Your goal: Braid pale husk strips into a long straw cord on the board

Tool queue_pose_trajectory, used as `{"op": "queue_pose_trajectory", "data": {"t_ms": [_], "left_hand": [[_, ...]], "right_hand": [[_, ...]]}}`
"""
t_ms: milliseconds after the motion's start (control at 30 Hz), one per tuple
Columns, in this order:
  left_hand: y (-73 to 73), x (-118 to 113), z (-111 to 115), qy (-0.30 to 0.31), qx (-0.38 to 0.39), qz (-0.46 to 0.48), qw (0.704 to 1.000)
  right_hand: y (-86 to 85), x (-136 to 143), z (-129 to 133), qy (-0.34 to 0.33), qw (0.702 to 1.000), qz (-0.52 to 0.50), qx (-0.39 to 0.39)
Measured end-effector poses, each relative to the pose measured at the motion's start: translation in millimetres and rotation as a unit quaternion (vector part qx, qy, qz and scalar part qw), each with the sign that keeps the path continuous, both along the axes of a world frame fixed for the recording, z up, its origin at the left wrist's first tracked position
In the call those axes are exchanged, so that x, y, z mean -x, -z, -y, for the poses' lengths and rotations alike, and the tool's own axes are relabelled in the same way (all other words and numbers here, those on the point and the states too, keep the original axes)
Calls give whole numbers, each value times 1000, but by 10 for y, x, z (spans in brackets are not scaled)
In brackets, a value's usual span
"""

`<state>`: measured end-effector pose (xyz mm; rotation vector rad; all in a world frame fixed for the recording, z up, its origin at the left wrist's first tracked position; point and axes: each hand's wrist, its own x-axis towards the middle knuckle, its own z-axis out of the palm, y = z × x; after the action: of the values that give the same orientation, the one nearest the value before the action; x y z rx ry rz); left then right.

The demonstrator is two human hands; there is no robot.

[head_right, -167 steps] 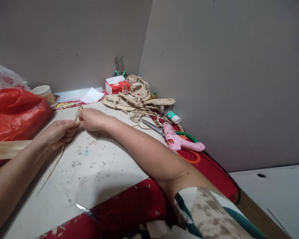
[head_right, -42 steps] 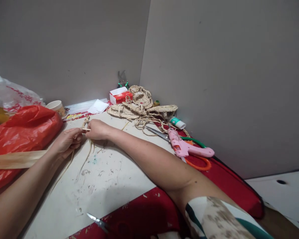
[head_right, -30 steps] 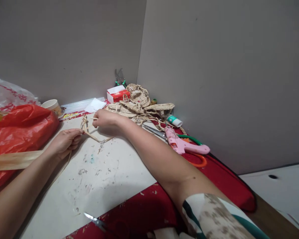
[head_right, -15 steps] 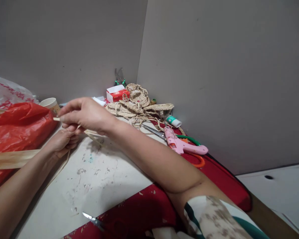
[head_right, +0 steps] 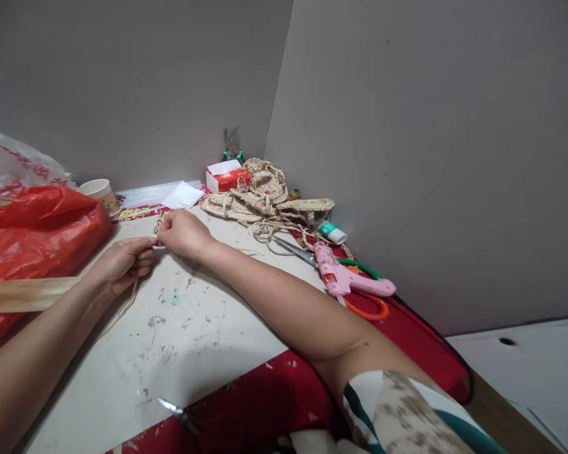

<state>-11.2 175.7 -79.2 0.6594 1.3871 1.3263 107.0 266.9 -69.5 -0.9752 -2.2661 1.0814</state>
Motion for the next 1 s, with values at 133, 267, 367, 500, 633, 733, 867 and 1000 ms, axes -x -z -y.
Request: {"op": "queue_pose_trajectory", "data": {"t_ms": [133,267,367,500,633,733,867,1000], "left_hand": [[-8,-19,1,-2,-3,7,1000],[-33,-40,-3,-3,-4,16,1000],[-36,-51,0,-12,-13,10,1000],[-26,-51,9,-12,-12,2,1000],[-27,-15,3,-12,-11,-3,1000],[-29,24,-7,-7,-11,-5,1000],[-32,48,-5,7,-6,-11,1000],[-36,39,4,19,5,-26,999]], "right_hand": [[-22,-1,13,11,999,28,-12],[-57,-13,29,15,998,58,-13],[-60,-15,34,4,998,58,-29],[-85,-42,-7,-41,998,45,-33],[-216,-134,-90,-58,997,47,-34],[-291,-197,-124,-83,995,59,-16],[-241,-200,-126,-159,979,64,114],[-162,-173,-160,-175,965,44,189]]}}
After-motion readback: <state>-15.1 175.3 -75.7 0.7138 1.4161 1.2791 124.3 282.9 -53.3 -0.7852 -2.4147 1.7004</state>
